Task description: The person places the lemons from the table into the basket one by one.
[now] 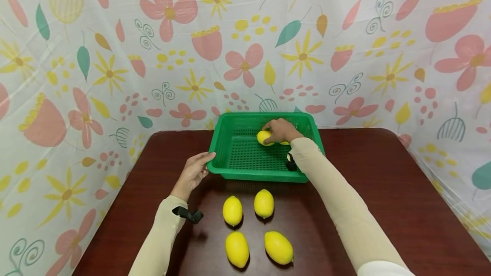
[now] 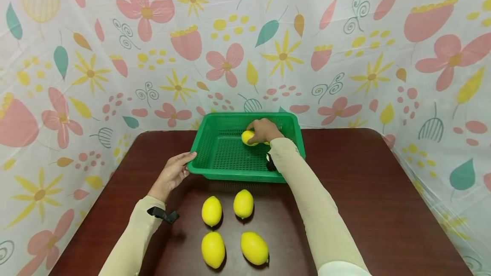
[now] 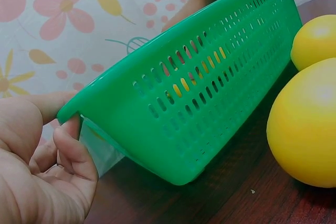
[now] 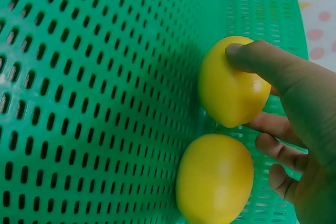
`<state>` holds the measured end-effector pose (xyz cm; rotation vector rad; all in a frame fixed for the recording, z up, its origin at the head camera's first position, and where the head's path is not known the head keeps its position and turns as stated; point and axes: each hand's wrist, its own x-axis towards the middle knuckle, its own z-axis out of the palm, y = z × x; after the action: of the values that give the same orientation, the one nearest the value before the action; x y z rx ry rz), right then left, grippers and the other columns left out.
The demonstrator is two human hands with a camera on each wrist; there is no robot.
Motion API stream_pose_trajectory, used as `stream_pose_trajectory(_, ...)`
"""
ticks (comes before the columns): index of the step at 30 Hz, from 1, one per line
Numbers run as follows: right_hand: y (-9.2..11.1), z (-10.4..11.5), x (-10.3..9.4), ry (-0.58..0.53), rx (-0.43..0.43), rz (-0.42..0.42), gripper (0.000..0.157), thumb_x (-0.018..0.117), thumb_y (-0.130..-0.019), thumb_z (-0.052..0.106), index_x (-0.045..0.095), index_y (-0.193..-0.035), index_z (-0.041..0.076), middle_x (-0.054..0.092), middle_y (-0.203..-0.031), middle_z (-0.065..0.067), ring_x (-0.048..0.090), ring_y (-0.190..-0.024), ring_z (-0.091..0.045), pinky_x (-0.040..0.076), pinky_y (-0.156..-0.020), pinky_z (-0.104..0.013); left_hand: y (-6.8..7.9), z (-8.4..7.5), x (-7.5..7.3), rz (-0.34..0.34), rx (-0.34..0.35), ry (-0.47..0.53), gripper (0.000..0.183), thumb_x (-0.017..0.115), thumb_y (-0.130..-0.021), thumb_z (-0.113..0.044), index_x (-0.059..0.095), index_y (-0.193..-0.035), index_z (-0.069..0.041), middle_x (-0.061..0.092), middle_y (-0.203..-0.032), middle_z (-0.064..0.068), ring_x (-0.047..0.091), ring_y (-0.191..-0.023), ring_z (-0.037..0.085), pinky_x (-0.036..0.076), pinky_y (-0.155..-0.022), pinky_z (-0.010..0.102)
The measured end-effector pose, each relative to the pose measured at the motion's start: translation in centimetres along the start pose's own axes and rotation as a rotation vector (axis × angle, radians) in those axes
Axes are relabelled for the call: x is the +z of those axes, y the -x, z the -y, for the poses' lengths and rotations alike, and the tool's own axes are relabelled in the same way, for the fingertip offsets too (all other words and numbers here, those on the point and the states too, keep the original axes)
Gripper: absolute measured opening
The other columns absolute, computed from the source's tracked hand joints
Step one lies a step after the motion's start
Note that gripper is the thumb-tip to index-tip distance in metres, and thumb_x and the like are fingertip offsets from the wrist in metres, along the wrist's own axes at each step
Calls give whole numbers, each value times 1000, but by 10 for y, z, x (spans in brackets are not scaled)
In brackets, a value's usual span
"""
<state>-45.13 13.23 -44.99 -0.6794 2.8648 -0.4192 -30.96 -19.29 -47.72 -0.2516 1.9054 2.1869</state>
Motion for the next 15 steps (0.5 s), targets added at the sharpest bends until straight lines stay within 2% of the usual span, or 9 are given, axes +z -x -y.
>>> stream_pose_trajectory(5, 7, 0, 1, 72, -7, -4, 58, 81, -89, 40, 65, -139, 13, 69, -126, -12, 59, -111, -34, 51, -93, -49, 0, 1, 2, -4, -8, 4, 53, 70, -100, -27, 54, -143, -1, 65, -78, -6, 48, -56, 4, 39, -53, 17)
stream_pose_trajectory(9, 13, 3, -5, 110, -43, -34, 61, 81, -89, 41, 64, -140, 12, 67, -131, -13, 56, -118, -39, 49, -98, -54, 0, 0, 2, -4, -8, 6, 52, 70, -100, -27, 55, -143, -2, 66, -78, -6, 49, -57, 4, 39, -53, 18)
stream_pose_trajectory(12, 17, 7, -16, 94, -82, -74, 63, 80, -90, 42, 63, -140, 10, 64, -137, -14, 58, -120, -40, 49, -99, -56, 1, -1, 1, -8, -5, -2, 51, 71, -100, -27, 56, -142, -2, 66, -79, -6, 49, -57, 4, 39, -54, 18)
stream_pose_trajectory(15, 24, 13, -34, 15, -119, -97, 62, 78, -91, 42, 62, -140, 8, 62, -139, -17, 60, -123, -39, 50, -99, -56, 0, -2, 0, -13, -2, -6, 50, 71, -100, -28, 56, -141, -2, 66, -80, -6, 50, -57, 4, 39, -54, 18)
